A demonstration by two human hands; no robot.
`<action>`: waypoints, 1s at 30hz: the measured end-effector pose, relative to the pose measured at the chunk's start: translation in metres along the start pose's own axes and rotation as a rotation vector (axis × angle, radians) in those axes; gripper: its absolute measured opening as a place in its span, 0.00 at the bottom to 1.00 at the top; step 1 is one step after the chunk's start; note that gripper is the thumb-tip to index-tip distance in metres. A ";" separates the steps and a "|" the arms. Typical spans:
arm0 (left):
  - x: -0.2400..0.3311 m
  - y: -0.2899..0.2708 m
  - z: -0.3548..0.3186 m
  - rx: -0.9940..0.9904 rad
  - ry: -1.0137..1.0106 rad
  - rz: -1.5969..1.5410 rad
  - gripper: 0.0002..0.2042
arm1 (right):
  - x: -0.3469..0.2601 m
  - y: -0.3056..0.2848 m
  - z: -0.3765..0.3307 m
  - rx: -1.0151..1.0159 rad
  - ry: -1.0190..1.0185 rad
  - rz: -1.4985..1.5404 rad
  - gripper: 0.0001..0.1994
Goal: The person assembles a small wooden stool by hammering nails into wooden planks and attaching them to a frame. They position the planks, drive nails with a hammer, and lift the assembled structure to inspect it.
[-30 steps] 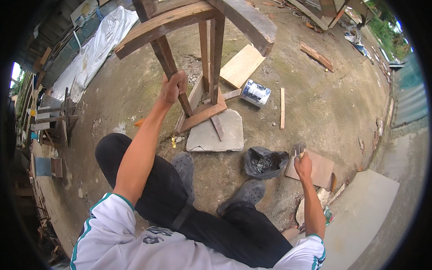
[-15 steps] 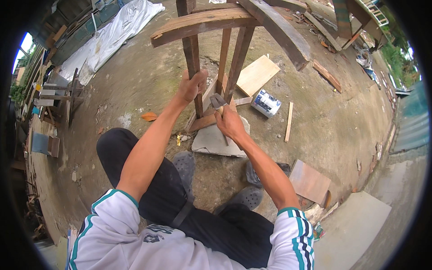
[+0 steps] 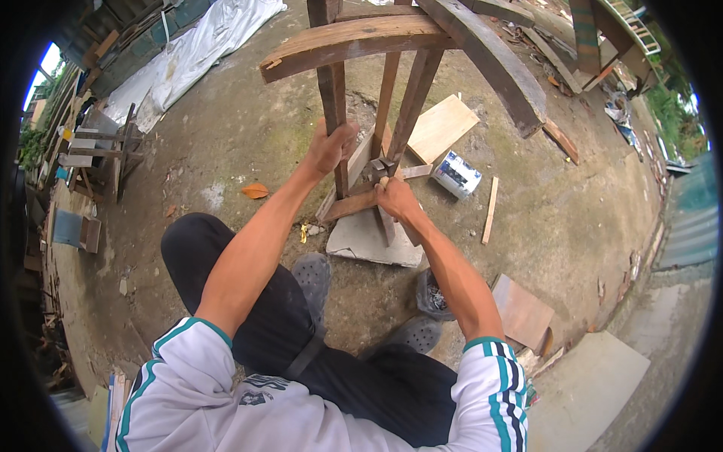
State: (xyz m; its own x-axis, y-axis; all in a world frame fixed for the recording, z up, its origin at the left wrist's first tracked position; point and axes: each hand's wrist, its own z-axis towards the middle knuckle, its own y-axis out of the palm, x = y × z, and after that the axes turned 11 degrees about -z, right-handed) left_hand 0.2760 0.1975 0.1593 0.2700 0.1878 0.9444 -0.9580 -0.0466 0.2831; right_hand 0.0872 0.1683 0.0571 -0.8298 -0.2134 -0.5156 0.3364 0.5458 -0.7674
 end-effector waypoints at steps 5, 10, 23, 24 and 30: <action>-0.002 0.002 0.003 -0.040 0.033 -0.035 0.18 | 0.012 0.019 -0.006 0.239 -0.093 0.086 0.23; -0.004 -0.002 0.002 -0.039 0.021 -0.024 0.18 | 0.015 0.019 0.003 0.265 -0.183 -0.073 0.22; -0.003 0.000 -0.001 -0.015 -0.013 -0.016 0.18 | 0.005 0.003 0.013 0.018 -0.137 -0.024 0.25; -0.002 0.003 0.002 -0.020 -0.013 -0.025 0.18 | 0.011 0.010 0.014 0.121 -0.130 -0.040 0.25; -0.002 0.001 -0.001 -0.011 -0.028 -0.035 0.18 | 0.008 0.018 0.009 0.183 -0.171 -0.084 0.24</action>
State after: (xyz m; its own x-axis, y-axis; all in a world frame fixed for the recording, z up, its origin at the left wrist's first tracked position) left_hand 0.2747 0.1979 0.1579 0.3054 0.1620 0.9383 -0.9489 -0.0300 0.3141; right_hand 0.0905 0.1687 0.0352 -0.7764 -0.3942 -0.4918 0.3571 0.3678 -0.8586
